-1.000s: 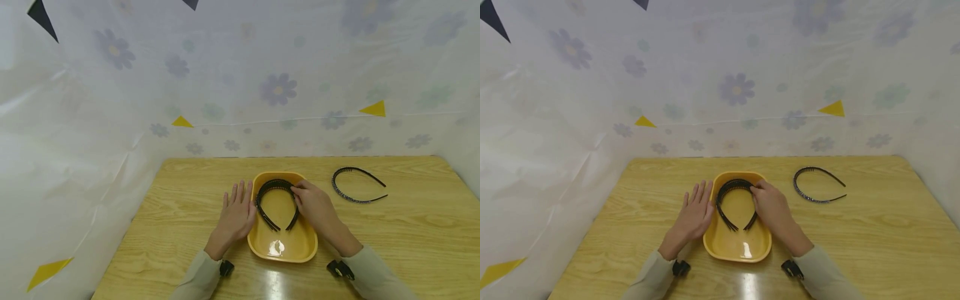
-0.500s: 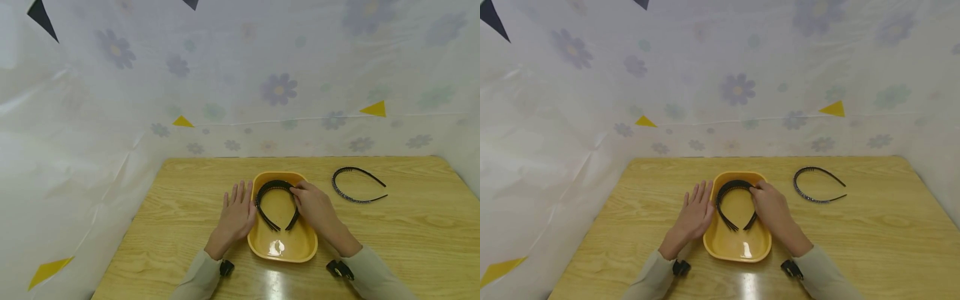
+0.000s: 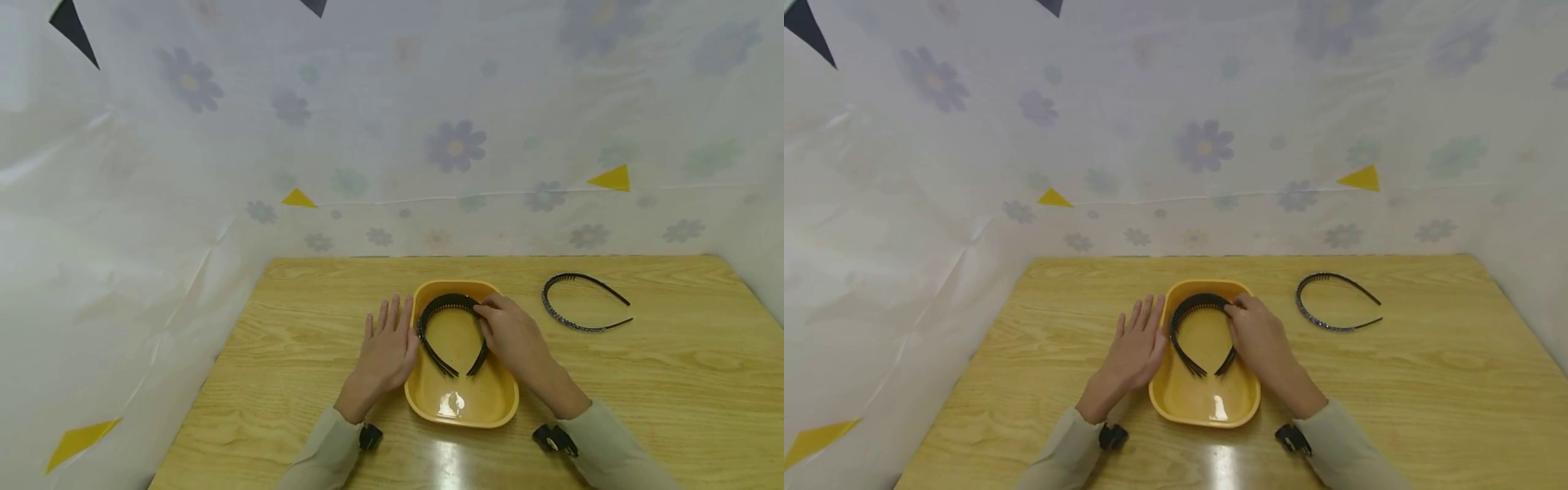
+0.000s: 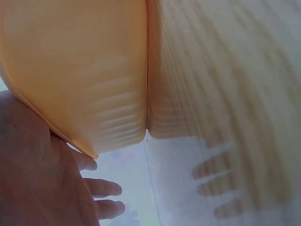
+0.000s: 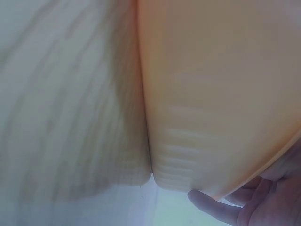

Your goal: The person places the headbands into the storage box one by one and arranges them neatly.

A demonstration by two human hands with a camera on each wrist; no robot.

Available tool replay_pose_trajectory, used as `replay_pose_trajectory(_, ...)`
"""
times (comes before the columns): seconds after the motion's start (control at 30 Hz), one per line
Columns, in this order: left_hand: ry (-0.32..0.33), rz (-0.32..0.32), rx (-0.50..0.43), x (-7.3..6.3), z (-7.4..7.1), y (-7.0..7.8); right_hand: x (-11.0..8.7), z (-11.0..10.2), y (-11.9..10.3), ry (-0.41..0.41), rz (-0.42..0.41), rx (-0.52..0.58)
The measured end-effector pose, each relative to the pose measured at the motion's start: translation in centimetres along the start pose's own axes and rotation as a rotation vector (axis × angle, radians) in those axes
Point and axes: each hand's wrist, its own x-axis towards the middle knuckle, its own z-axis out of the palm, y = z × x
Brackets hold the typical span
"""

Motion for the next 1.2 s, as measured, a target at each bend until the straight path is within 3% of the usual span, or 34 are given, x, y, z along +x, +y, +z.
replay_pose_trajectory(0.67, -0.008, -0.001, 0.006, 0.4, 0.2, 0.3, 0.0, -0.8, 0.9, 0.008, 0.022, 0.063)
replay_pose_trajectory(1.2, 0.005, -0.01, 0.01, 0.3, 0.4, 0.2, 0.1, -3.7, 3.6, 0.156, 0.001, 0.162)
